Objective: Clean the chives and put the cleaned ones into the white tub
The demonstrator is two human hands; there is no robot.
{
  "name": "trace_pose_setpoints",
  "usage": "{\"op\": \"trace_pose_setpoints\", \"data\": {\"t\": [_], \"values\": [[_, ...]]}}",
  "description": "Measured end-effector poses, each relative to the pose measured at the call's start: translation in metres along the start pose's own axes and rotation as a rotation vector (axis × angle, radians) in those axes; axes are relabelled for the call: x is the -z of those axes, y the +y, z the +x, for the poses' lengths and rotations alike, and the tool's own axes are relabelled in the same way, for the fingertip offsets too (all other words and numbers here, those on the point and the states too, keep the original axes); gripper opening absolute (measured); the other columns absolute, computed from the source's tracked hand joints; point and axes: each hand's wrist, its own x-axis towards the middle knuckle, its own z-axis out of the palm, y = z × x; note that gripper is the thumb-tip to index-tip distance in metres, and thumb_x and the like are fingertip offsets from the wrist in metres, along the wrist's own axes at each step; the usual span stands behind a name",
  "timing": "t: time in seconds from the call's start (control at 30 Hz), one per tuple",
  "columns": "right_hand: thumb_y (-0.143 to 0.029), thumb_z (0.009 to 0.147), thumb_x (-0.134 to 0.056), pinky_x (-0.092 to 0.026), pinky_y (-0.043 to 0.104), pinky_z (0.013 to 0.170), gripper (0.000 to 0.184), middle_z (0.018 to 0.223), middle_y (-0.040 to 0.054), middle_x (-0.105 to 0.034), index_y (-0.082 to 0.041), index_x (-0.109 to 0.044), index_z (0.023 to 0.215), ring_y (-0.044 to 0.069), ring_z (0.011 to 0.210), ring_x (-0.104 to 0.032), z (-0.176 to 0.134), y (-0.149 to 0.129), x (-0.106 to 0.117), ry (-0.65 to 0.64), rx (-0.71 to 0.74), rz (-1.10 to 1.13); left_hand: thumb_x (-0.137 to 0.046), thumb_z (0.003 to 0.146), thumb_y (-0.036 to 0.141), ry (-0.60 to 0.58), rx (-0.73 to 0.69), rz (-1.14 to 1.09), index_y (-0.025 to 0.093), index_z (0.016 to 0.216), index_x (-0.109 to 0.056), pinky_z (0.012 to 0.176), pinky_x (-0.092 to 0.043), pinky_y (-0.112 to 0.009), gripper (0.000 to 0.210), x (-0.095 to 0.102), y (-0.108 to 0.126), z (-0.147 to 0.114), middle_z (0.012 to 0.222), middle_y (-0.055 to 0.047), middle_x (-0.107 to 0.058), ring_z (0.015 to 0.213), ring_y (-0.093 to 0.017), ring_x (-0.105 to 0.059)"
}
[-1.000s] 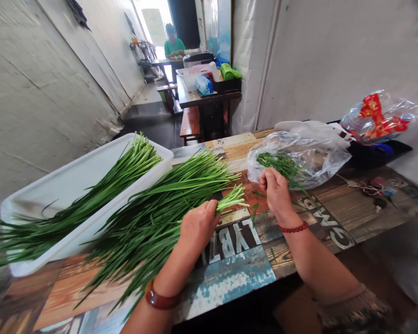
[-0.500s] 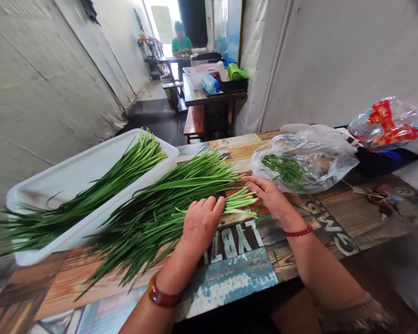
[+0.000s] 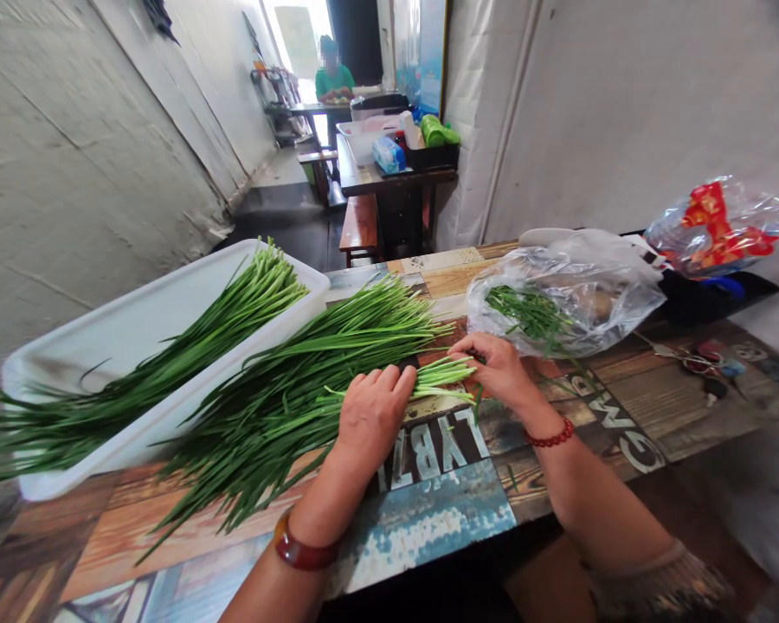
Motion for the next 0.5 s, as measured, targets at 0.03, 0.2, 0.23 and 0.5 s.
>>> {"op": "trace_pose_setpoints", "data": {"t": [0.03,0.2,0.23,0.5], "values": [[-0.037,0.081,-0.067,-0.047,0.029,0.066,0.018,0.074,0.0030,-0.069,-0.020,-0.070,0.077,0.017,0.070,-0.061,0.000,0.002,-0.004,0.030,-0.056,0.075,-0.046,0.093,0.016,-0.002,0.001,-0.003,0.022,0.119,-0.056,0.067,-0.036,-0.035,0.028,-0.001,0.000,0.000,0.088,-0.005,-0.063,0.077,-0.021,-0.056],[-0.045,0.074,-0.073,-0.043,0.024,0.055,0.028,0.068,-0.0007,-0.063,-0.018,-0.066,0.076,0.012,0.060,-0.054,0.000,0.008,-0.019,0.149,-0.292,0.404,-0.047,0.093,0.017,0.009,-0.023,0.000,0.021,0.115,-0.058,0.066,-0.036,-0.035,0.025,-0.004,0.001,0.000,0.087,-0.005,-0.062,0.077,-0.022,-0.056],[-0.046,0.072,-0.074,-0.042,0.023,0.053,0.030,0.066,-0.0014,-0.062,-0.017,-0.066,0.076,0.011,0.057,-0.052,0.001,0.009,-0.018,0.182,-0.319,0.447,-0.047,0.093,0.017,0.009,-0.028,0.004,0.021,0.114,-0.058,0.066,-0.036,-0.035,0.024,-0.004,0.001,0.000,0.087,-0.005,-0.062,0.077,-0.022,-0.056],[-0.053,0.082,-0.064,-0.035,0.022,0.047,0.035,0.058,-0.0066,-0.043,-0.022,-0.052,0.072,0.008,0.048,-0.039,0.007,0.013,0.023,0.612,-0.171,0.495,-0.046,0.093,0.017,-0.042,0.054,0.017,0.022,0.111,-0.058,0.066,-0.034,-0.036,0.021,-0.004,-0.003,0.002,0.086,-0.005,-0.063,0.078,-0.022,-0.057]]}}
